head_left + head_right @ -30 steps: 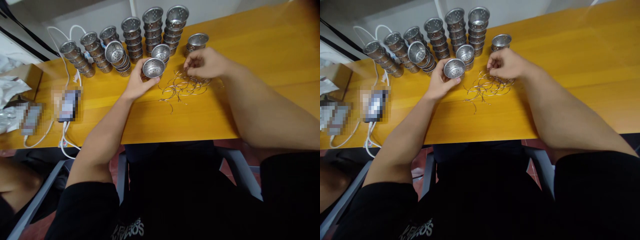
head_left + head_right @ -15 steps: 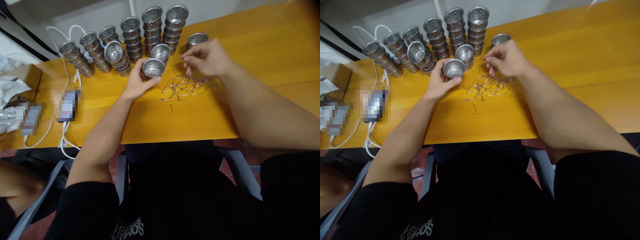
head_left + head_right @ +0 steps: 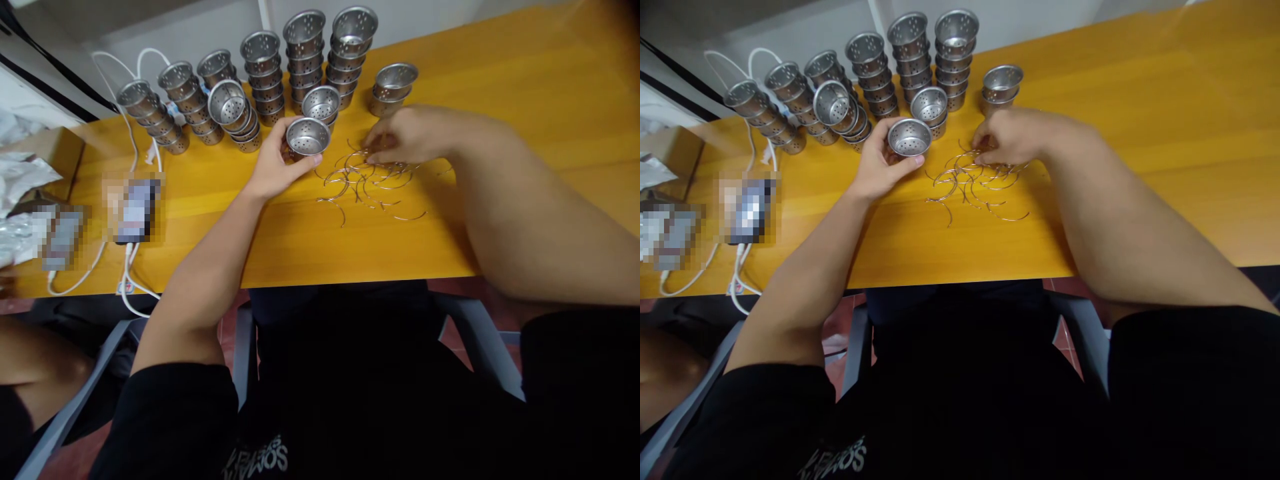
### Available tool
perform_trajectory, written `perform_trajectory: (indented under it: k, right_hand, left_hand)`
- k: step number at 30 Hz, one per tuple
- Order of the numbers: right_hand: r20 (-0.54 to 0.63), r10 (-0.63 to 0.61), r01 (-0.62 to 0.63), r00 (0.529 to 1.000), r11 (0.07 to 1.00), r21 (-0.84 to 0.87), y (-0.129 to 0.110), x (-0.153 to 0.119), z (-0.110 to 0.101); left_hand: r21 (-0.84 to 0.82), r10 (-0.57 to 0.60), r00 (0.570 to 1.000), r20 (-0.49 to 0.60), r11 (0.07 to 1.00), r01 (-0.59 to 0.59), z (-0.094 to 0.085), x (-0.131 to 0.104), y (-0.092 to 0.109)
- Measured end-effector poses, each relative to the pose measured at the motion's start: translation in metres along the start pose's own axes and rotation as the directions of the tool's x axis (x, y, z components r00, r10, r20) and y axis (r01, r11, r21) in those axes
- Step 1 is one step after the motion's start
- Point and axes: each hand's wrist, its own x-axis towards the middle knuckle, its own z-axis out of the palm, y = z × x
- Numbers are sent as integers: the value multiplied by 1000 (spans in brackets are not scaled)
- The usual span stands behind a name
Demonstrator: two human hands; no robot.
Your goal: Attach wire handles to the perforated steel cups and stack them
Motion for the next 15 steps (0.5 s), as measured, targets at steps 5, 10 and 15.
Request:
perform_trajectory:
  k: [5, 10, 15]
  right_hand:
    - [25, 60, -57, 998, 989, -135, -9, 5, 5]
    - [26, 70, -64, 997, 980, -186, -9, 6, 6]
    - [40, 62, -53, 997, 980, -190, -9, 3, 4]
  left_hand:
    - [-8, 48, 999, -10, 999, -48, -2, 0, -22]
    - [-7, 71, 997, -16, 997, -71, -1, -1, -26]
    - [-26, 96, 995, -32, 995, -96, 2, 0, -25]
